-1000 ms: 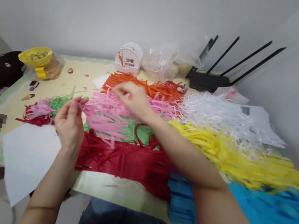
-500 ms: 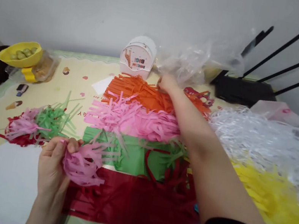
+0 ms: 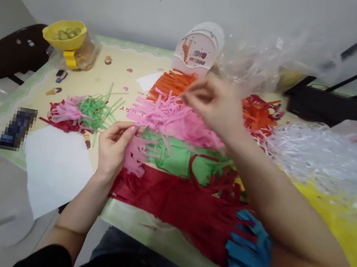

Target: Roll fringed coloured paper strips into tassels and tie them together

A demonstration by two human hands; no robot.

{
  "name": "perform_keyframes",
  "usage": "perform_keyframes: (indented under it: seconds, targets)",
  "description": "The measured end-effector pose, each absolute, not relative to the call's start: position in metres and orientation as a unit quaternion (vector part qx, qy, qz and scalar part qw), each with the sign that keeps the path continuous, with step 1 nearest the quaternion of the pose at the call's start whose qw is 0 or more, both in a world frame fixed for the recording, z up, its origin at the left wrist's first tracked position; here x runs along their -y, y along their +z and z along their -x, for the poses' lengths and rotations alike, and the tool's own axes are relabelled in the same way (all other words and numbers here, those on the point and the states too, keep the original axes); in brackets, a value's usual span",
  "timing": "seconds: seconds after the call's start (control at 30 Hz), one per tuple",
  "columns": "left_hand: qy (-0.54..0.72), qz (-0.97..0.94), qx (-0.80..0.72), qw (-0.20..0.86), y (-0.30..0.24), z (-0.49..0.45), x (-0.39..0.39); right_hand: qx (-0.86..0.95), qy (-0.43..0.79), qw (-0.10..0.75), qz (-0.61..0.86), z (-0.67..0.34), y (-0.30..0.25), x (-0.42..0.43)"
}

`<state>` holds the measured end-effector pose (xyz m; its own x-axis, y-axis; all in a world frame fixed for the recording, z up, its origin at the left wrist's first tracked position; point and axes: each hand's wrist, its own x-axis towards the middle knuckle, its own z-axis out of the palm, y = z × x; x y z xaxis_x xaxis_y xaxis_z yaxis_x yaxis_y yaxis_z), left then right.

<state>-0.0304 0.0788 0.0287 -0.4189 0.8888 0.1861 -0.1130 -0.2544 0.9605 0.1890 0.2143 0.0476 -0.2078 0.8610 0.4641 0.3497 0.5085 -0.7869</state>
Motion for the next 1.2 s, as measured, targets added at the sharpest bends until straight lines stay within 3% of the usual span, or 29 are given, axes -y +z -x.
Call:
perform_keyframes:
  seconds: [0.23, 0.57, 0.73, 0.87, 1.03, 1.2]
  targets:
    - [0.637, -0.549, -0.401, 0.364, 0.047, 0.02, -0.045, 0.728, 0.396, 0.441, 0.344, -0.159, 0.071, -0.073]
    - [0.562, -0.685, -0.414, 0.21, 0.055, 0.011, 0.019, 0.674, 0.418, 0.495, 0.355, -0.172, 0.073, -0.002]
    - [0.527, -0.725, -0.429, 0.109, 0.046, 0.003, 0.045, 0.614, 0.486, 0.527, 0.331, -0.174, 0.053, 0.018]
    - [0.51, -0.746, -0.427, 0.035, 0.043, -0.001, 0.059, 0.612, 0.455, 0.564, 0.316, -0.176, 0.036, 0.03]
    - [0.539, -0.727, -0.389, 0.172, 0.042, -0.004, 0.068, 0.633, 0.413, 0.581, 0.302, -0.177, 0.034, 0.046]
    - [0.609, -0.651, -0.394, 0.223, 0.028, -0.013, 0.075, 0.593, 0.463, 0.575, 0.321, -0.171, 0.033, 0.052]
